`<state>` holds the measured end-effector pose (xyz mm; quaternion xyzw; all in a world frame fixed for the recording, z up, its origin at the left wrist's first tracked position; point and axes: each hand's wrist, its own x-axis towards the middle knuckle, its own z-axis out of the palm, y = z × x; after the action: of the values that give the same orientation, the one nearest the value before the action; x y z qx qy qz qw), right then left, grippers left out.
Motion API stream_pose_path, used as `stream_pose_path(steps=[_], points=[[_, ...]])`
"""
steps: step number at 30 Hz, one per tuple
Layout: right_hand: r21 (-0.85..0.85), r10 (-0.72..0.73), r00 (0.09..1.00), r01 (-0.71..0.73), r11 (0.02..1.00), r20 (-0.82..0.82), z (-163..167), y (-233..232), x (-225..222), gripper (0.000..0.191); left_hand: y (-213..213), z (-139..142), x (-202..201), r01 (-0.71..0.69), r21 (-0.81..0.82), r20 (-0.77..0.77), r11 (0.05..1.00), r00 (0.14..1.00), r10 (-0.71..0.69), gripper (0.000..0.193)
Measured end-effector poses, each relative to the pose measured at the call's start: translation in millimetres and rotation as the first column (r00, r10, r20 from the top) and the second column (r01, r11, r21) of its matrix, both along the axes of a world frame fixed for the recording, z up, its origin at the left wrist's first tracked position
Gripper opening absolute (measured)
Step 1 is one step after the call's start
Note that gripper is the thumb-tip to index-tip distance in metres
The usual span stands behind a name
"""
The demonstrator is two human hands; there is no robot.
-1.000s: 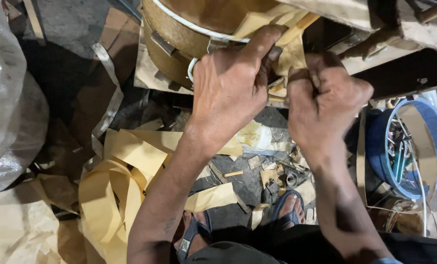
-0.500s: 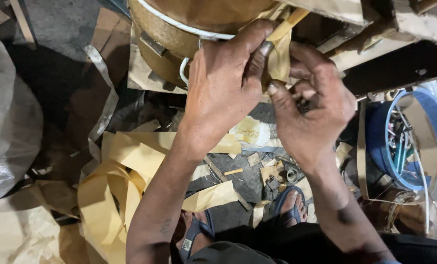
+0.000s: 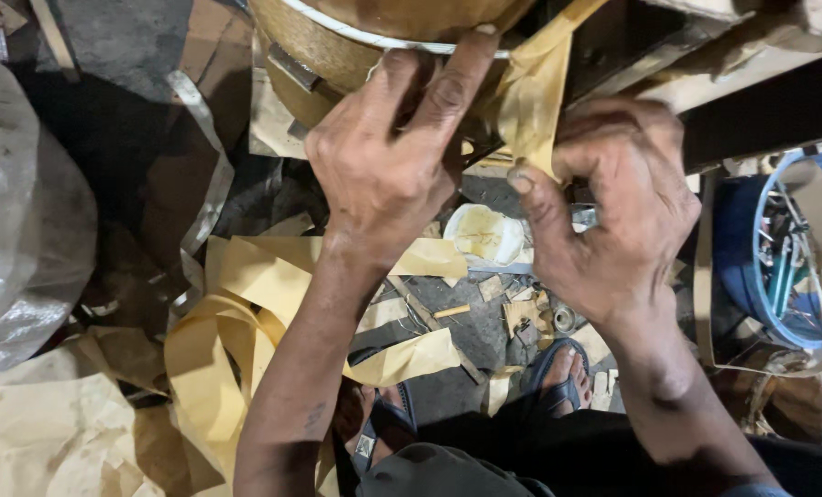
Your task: The person takes long yellow paper strips and feeds and folds them into a bench-mounted machine with heated elements, pressing and guiding the strips to form twisted paper handles. They repeatedly pull finished twisted strips away from the machine and gather them with the pile of strips on the floor.
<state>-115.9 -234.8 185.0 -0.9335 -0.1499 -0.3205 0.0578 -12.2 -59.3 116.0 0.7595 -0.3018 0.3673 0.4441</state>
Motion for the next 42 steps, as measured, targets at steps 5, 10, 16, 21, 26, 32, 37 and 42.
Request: stream_pose_path(steps=[5,10,16,21,26,32,37,42], points=[[-0.082,-0.08,0.995,0.074,0.994,-0.067,20,9,0,0.025,-8,5,12,-0.027,0.006,0.114,1.0,0.993,0.026,0.048],[-0.077,-0.158,0.985,0.153,0.985,-0.068,0,18,-3,0.018,-12,10,10,0.002,0.002,0.056,1.0,0.998,-0.002,0.033],[0.099,-0.085,0.996,0.085,0.991,-0.005,-38,37,7,0.034,-10,23,-13,0.158,-0.357,-0.17,0.921,0.958,-0.23,0.022],[0.393,0.167,0.979,-0.108,0.913,-0.12,-26,64,19,0.038,-11,36,-12,0.176,-0.296,-0.499,0.939,0.809,-0.31,0.032],[0.447,0.268,0.92,-0.119,0.886,-0.287,-4,35,21,0.024,-9,31,2,0.208,-0.429,-0.434,0.879,0.806,-0.402,0.019],[0.682,0.183,0.983,-0.13,0.72,-0.006,-14,18,48,0.009,-9,26,-1,0.115,-0.459,-0.505,0.881,0.783,-0.365,0.014],[0.792,0.02,0.998,0.035,0.609,-0.06,-9,33,60,0.014,7,39,-6,0.062,-0.383,-0.559,0.922,0.779,-0.285,0.012],[0.436,-0.099,0.987,0.035,0.899,0.126,-5,42,71,0.013,9,29,-44,-0.093,-0.4,-0.162,0.912,0.986,0.03,0.022]])
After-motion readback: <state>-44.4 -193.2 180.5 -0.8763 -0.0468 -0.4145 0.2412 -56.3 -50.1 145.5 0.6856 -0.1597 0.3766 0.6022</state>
